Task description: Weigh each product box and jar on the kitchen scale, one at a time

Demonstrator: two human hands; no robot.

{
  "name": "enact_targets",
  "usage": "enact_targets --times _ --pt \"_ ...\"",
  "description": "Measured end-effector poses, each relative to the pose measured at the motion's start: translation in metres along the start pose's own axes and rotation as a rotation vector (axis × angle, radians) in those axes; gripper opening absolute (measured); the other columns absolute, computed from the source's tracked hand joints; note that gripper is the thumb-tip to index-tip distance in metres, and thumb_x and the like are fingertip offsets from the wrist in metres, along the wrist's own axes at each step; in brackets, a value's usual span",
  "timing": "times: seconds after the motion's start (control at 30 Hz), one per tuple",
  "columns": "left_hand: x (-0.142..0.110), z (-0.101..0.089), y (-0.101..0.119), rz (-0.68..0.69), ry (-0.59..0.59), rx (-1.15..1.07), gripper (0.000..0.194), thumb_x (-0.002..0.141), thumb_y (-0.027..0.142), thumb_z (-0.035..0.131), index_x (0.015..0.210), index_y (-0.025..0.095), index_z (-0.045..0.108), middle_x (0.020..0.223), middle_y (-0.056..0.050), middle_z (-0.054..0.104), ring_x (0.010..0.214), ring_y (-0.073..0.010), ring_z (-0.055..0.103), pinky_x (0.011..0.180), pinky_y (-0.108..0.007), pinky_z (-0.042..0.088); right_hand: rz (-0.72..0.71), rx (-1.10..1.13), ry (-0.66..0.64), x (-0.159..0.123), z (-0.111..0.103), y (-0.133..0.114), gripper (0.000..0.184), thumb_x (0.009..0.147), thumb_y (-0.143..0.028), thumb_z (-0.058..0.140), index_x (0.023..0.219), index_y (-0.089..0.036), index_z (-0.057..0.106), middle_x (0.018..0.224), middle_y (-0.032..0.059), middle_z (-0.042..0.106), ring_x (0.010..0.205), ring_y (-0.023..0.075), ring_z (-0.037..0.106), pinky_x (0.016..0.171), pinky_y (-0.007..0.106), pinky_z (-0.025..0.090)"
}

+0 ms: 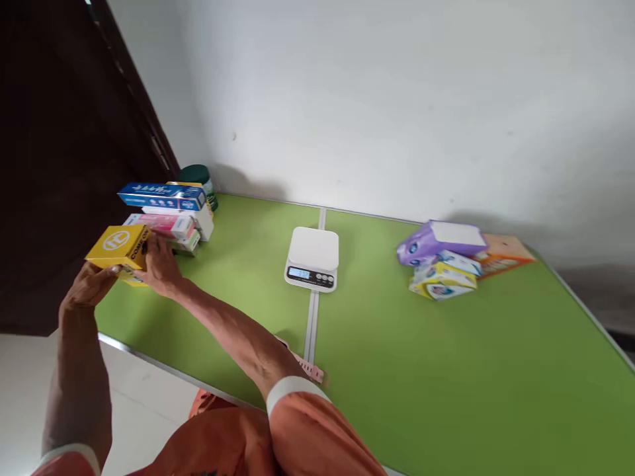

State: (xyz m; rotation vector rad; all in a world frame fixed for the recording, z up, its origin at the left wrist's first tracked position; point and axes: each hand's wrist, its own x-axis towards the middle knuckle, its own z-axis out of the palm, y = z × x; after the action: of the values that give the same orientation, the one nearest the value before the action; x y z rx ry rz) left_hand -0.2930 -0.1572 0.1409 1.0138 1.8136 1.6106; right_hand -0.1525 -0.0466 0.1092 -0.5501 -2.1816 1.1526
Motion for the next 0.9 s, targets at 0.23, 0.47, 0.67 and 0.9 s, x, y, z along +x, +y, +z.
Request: enact_targets --times 0.23,0.47,0.67,0.9 --pt "-0.001 0.008 0.002 0.028 0.135 0.124 0.073 0.035 0.078 0.100 0.100 0.052 0.079 0.099 0.030 0.083 0.129 -0.0318 0.075 0.120 -0.061 0.061 -0.074 -0.023 0.005 -0.003 -0.012 0.008 0.095 0.086 -0.022 0.090 0.166 -0.025 0.039 0.166 0.0159 0.053 0.156 0.0364 0.051 0.130 0.055 0.048" --pt "-0.017 0.029 -0.004 0.263 0.523 0.217 0.070 0.044 0.065 0.102 0.107 0.045 0.079 0.109 0.021 0.084 0.122 -0.0367 0.080 0.121 -0.074 0.056 -0.085 -0.001 -0.084 -0.022 -0.036 0.023 0.081 0.089 -0.026 0.089 0.159 -0.024 0.048 0.164 0.0141 0.057 0.156 0.0319 0.051 0.132 0.052 0.043" --pt "-0.029 0.043 0.001 0.246 0.540 0.260 0.093 0.061 0.069 0.097 0.132 0.016 0.068 0.130 -0.017 0.079 0.117 -0.0359 0.080 0.106 -0.057 0.066 -0.074 0.103 -0.142 -0.029 -0.053 0.027 0.074 0.088 -0.018 0.082 0.157 -0.018 0.057 0.161 0.0179 0.063 0.152 0.0352 0.057 0.132 0.056 0.043" --pt "-0.054 0.070 0.040 0.535 0.784 0.521 0.039 0.089 0.034 0.082 0.124 0.019 0.073 0.128 -0.013 0.076 0.124 -0.0272 0.072 0.111 -0.044 0.059 -0.071 0.421 -0.213 -0.032 -0.056 0.025 0.063 0.092 -0.029 0.078 0.154 -0.022 0.066 0.162 0.0170 0.063 0.146 0.0378 0.064 0.111 0.056 0.065"
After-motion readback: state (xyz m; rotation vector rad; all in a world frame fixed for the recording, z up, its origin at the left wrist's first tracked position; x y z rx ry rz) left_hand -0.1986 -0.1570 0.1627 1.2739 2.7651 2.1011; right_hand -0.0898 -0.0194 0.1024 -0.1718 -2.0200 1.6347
